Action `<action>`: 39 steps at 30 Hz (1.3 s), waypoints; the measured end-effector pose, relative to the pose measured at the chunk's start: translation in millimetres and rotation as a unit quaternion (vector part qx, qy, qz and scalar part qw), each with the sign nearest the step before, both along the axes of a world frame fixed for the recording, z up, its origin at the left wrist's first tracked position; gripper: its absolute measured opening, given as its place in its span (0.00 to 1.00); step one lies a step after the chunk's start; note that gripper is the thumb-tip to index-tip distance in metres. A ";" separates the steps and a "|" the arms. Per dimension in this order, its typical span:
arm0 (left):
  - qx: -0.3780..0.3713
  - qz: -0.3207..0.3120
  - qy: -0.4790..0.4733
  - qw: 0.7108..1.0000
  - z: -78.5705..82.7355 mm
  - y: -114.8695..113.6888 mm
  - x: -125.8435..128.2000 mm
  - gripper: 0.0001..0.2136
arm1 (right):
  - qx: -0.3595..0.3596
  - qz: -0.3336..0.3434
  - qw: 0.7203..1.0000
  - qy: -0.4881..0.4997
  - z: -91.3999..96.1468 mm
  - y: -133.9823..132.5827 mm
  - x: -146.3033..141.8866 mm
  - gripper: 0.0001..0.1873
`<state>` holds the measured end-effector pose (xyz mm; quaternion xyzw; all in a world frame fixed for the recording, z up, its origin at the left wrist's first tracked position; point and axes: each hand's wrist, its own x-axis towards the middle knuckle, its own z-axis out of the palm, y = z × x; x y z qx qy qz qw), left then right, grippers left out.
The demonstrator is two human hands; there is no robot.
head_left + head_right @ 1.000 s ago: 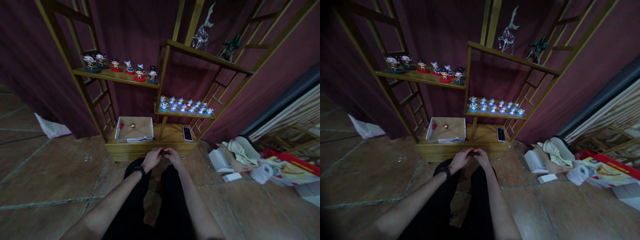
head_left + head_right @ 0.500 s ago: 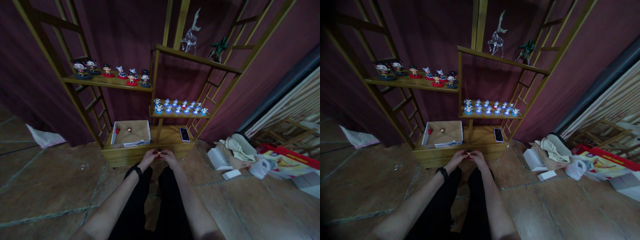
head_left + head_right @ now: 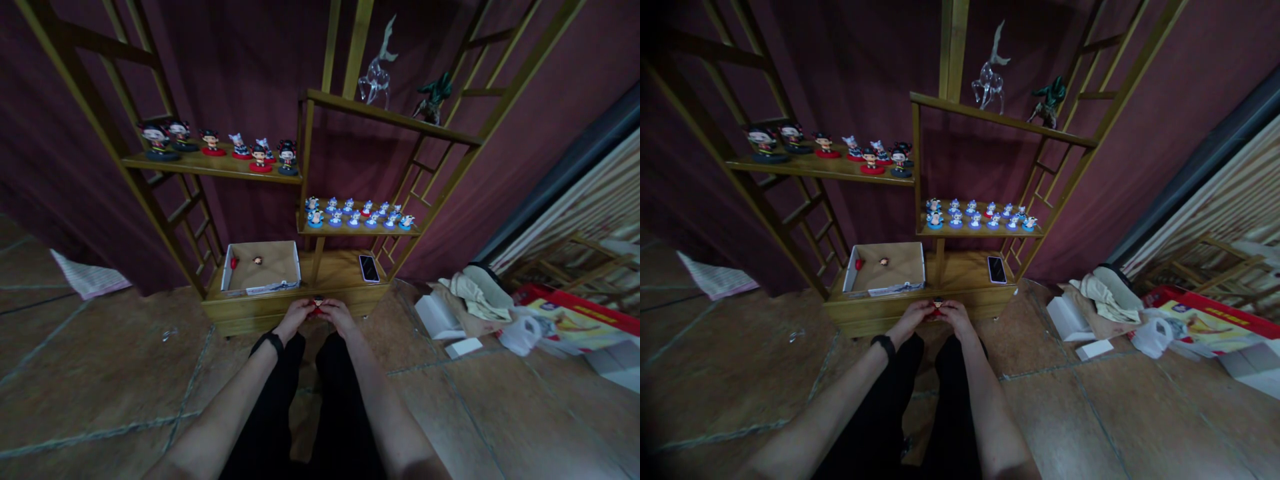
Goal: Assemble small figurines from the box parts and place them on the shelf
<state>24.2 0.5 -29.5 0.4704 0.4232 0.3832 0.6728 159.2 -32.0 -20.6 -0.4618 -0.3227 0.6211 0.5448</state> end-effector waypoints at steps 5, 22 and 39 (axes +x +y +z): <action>-0.002 0.002 0.007 1.000 0.3 -0.1 0.3 0.11 | -0.003 -0.005 1.000 0.001 -1.1 0.3 1.2 0.13; 0.016 0.013 0.006 1.000 8.0 -5.1 5.3 0.10 | -0.018 -0.012 0.999 -0.042 1.2 1.3 -1.3 0.13; 0.004 0.027 -0.003 1.000 12.5 -8.3 1.2 0.13 | -0.019 -0.021 0.999 -0.034 10.0 -3.3 0.6 0.12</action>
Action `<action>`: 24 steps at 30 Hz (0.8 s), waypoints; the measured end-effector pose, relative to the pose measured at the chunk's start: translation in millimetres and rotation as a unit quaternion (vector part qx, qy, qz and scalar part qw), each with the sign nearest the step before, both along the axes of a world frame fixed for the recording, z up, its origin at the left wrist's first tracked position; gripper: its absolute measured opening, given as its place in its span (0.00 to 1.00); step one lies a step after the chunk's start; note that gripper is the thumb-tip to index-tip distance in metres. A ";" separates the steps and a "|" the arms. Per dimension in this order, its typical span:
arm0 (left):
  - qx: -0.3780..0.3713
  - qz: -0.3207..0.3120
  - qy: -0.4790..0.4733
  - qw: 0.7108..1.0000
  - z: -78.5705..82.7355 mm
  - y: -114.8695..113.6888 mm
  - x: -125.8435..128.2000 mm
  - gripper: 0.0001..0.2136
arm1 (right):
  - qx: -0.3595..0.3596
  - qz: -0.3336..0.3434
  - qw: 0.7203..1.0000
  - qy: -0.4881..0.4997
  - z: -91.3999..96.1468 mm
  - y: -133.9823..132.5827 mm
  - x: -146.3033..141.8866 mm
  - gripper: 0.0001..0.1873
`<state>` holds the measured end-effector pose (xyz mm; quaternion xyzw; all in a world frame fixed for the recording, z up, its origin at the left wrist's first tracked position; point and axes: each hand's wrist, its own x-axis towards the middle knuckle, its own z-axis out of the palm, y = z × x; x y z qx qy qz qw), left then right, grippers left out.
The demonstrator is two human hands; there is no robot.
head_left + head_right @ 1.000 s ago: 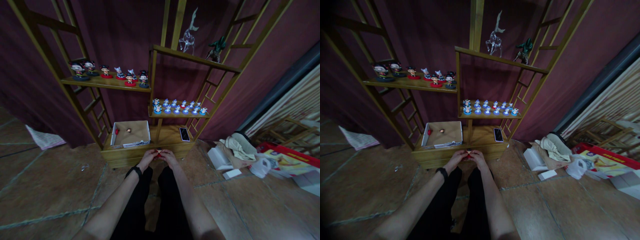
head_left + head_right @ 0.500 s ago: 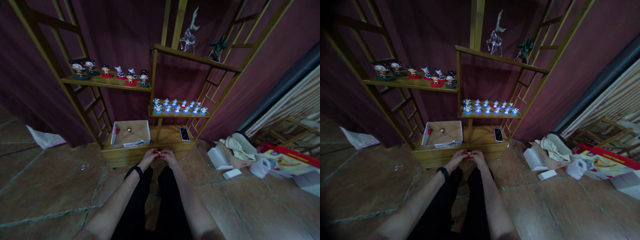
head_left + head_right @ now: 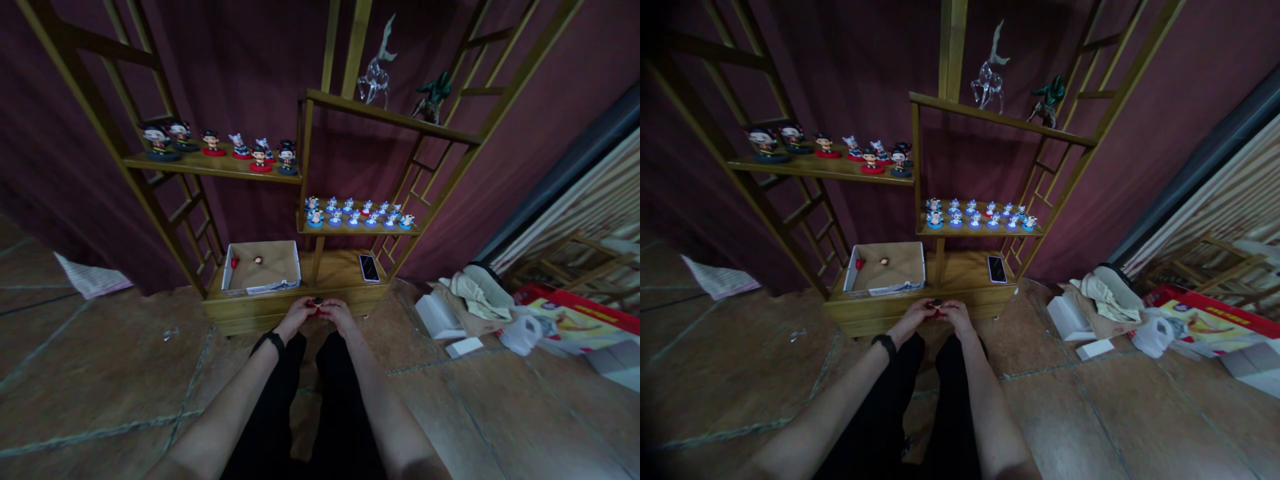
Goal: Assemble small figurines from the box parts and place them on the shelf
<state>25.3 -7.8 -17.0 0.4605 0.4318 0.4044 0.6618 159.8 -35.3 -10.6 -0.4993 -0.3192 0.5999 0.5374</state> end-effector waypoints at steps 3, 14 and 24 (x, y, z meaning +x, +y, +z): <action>0.006 -0.010 -0.022 1.000 -1.4 1.3 -0.4 0.14 | 0.009 0.002 1.000 0.002 2.2 -1.5 0.2 0.12; -0.008 -0.013 -0.024 1.000 -12.9 8.7 -3.2 0.12 | 0.013 0.017 1.000 0.019 4.1 -2.1 1.0 0.13; -0.064 -0.029 -0.056 0.996 -9.2 10.1 -5.5 0.10 | -0.020 0.036 0.999 0.031 3.7 0.5 3.1 0.13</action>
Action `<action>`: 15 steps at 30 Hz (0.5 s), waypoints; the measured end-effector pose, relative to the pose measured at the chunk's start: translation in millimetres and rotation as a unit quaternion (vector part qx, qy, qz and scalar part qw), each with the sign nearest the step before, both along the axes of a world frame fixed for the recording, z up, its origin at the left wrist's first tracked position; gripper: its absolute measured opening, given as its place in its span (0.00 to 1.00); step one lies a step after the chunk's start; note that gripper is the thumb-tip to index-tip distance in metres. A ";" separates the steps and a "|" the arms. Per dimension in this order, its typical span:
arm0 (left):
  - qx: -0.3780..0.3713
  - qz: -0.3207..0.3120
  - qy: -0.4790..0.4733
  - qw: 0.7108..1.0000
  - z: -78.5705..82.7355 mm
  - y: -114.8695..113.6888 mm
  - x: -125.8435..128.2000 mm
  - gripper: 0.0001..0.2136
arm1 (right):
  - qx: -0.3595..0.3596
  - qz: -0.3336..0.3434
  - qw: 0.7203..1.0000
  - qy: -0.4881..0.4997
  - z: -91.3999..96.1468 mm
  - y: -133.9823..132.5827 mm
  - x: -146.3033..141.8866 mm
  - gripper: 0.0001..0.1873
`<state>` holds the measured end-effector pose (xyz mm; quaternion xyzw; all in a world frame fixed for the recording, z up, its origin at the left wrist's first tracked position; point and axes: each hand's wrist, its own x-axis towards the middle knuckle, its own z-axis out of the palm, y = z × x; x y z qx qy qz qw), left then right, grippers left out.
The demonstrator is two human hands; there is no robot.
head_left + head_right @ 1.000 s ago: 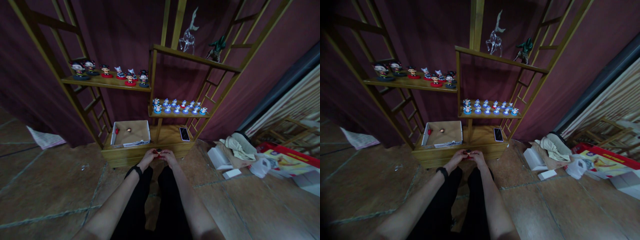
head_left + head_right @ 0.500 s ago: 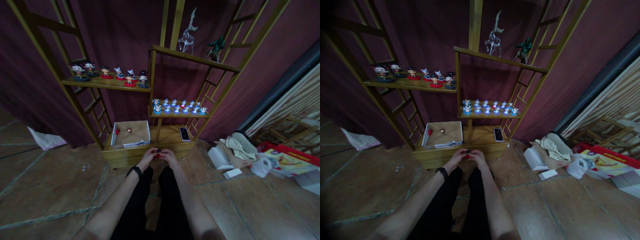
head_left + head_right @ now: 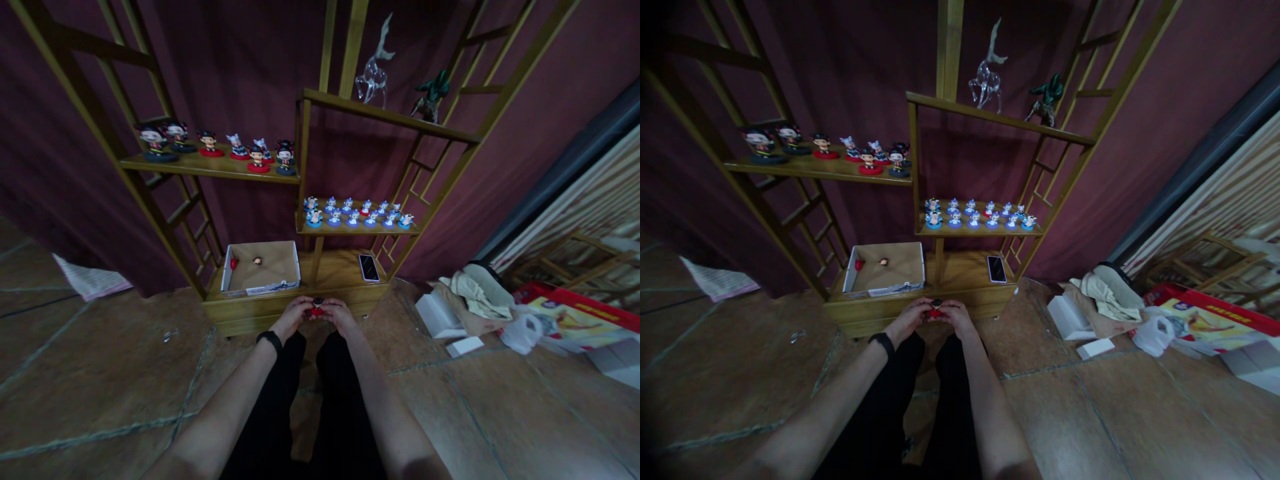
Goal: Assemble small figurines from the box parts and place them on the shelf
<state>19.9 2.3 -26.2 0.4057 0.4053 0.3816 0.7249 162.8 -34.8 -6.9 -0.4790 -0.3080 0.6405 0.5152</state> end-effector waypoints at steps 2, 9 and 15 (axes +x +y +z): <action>-0.010 0.002 0.004 1.000 -0.2 0.7 -0.2 0.09 | -0.002 0.003 1.000 0.004 0.2 -0.3 0.5 0.13; -0.022 0.007 0.003 1.000 1.5 0.8 -0.1 0.08 | 0.007 0.029 0.999 0.021 1.1 -1.2 0.8 0.13; -0.034 0.016 0.007 0.999 -2.3 3.2 0.1 0.07 | -0.002 0.029 0.999 0.027 -0.3 0.5 1.6 0.14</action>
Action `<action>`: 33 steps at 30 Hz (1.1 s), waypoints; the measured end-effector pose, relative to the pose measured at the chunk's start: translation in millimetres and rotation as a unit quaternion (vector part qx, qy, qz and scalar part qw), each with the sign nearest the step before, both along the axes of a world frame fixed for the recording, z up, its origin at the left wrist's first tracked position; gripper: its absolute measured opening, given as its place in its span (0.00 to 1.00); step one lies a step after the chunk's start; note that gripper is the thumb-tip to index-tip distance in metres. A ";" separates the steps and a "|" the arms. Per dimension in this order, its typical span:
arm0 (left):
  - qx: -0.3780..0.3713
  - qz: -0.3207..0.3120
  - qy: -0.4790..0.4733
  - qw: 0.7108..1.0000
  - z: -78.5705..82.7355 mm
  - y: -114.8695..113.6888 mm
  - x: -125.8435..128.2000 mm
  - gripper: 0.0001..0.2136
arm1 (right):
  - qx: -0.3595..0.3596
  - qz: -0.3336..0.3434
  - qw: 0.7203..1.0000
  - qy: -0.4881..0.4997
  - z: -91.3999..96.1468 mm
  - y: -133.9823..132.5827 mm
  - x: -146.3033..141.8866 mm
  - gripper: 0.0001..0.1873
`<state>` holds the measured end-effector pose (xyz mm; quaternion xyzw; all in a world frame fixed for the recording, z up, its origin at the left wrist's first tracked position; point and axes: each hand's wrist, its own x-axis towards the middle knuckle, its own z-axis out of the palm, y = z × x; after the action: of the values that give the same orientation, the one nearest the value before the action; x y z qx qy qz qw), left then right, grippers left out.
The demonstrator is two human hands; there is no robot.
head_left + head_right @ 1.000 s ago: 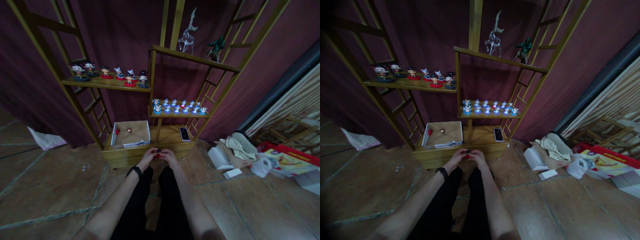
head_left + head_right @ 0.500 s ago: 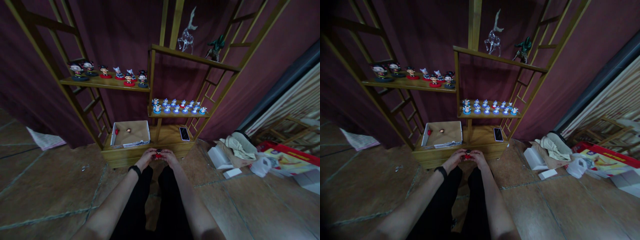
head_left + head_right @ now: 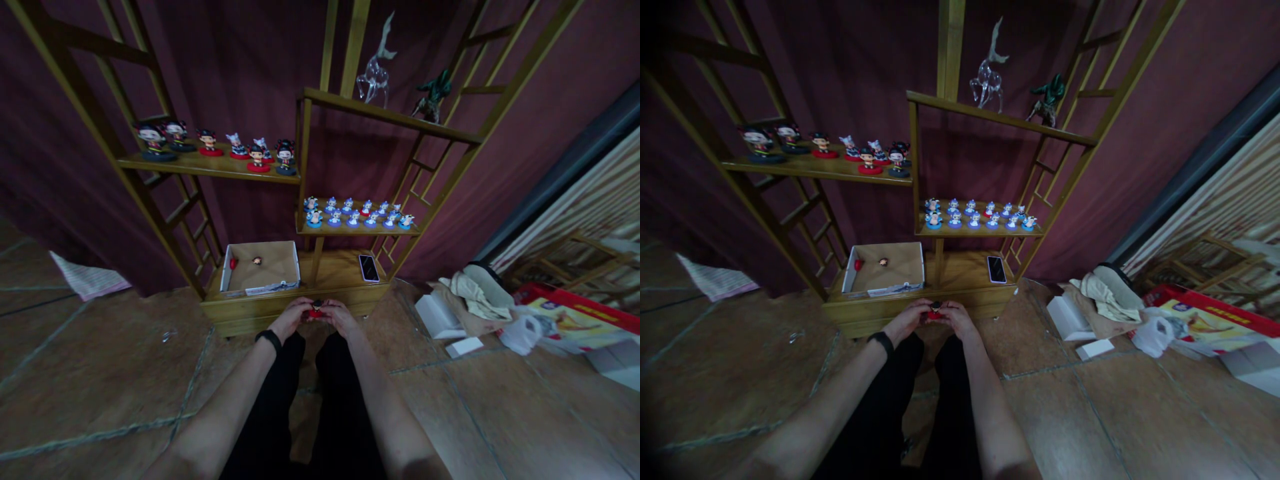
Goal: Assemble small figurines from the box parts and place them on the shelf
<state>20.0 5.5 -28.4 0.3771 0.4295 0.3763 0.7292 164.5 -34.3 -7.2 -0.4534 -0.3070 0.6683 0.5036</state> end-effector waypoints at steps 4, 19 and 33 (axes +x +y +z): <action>0.017 0.009 -0.009 1.000 -1.5 0.6 1.9 0.08 | 0.012 -0.022 1.000 0.015 -1.9 0.7 -1.5 0.14; 0.065 0.003 0.034 0.997 3.7 -5.3 4.4 0.13 | 0.040 -0.046 0.998 -0.013 -7.9 0.1 -6.3 0.14; 0.067 -0.010 0.041 0.997 -2.9 -1.8 3.7 0.11 | 0.042 -0.046 0.998 -0.030 -5.7 0.7 -3.8 0.14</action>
<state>23.7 3.7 -31.3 0.4443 0.4290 0.3814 0.6878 160.7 -33.6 -12.9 -0.4649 -0.3284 0.6170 0.5434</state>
